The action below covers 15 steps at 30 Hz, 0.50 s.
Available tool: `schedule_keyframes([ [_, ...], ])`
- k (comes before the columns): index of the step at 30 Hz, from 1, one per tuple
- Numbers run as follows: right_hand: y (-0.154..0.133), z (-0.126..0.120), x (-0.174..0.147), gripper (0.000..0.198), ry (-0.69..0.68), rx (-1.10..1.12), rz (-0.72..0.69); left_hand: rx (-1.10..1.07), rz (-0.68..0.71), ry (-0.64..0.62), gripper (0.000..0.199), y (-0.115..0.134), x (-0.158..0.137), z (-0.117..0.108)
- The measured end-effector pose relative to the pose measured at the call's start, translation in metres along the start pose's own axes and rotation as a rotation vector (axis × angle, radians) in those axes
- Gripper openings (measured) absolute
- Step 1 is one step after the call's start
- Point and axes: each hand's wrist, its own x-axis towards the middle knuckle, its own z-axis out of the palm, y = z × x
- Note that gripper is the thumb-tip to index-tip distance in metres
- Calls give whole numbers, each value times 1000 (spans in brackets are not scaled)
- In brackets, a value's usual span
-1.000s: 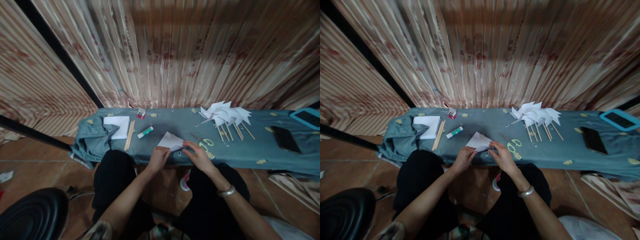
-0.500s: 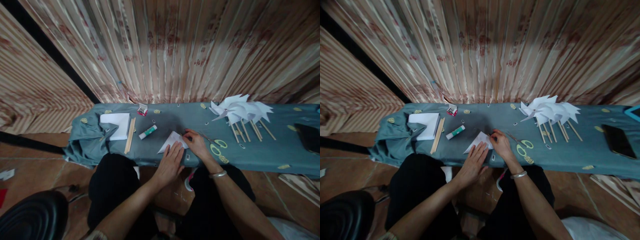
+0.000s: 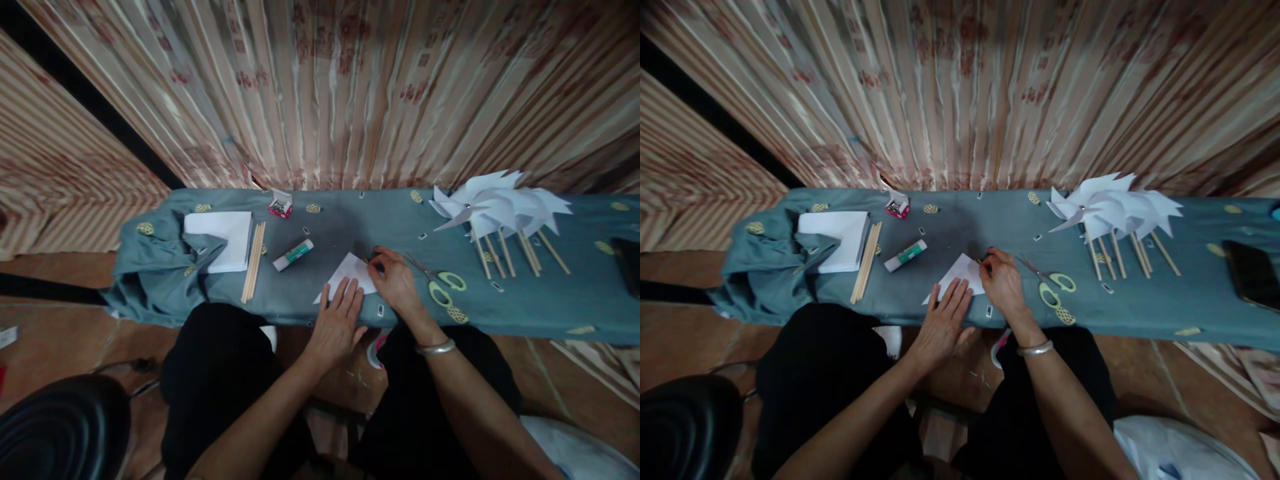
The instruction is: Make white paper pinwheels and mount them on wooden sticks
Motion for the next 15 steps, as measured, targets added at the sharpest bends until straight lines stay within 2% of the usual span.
schedule_keyframes([
  [15, -2, 3, 0, 18, 29, -62, -42, 49, 5, 5, 65, 0, 1, 2],
])
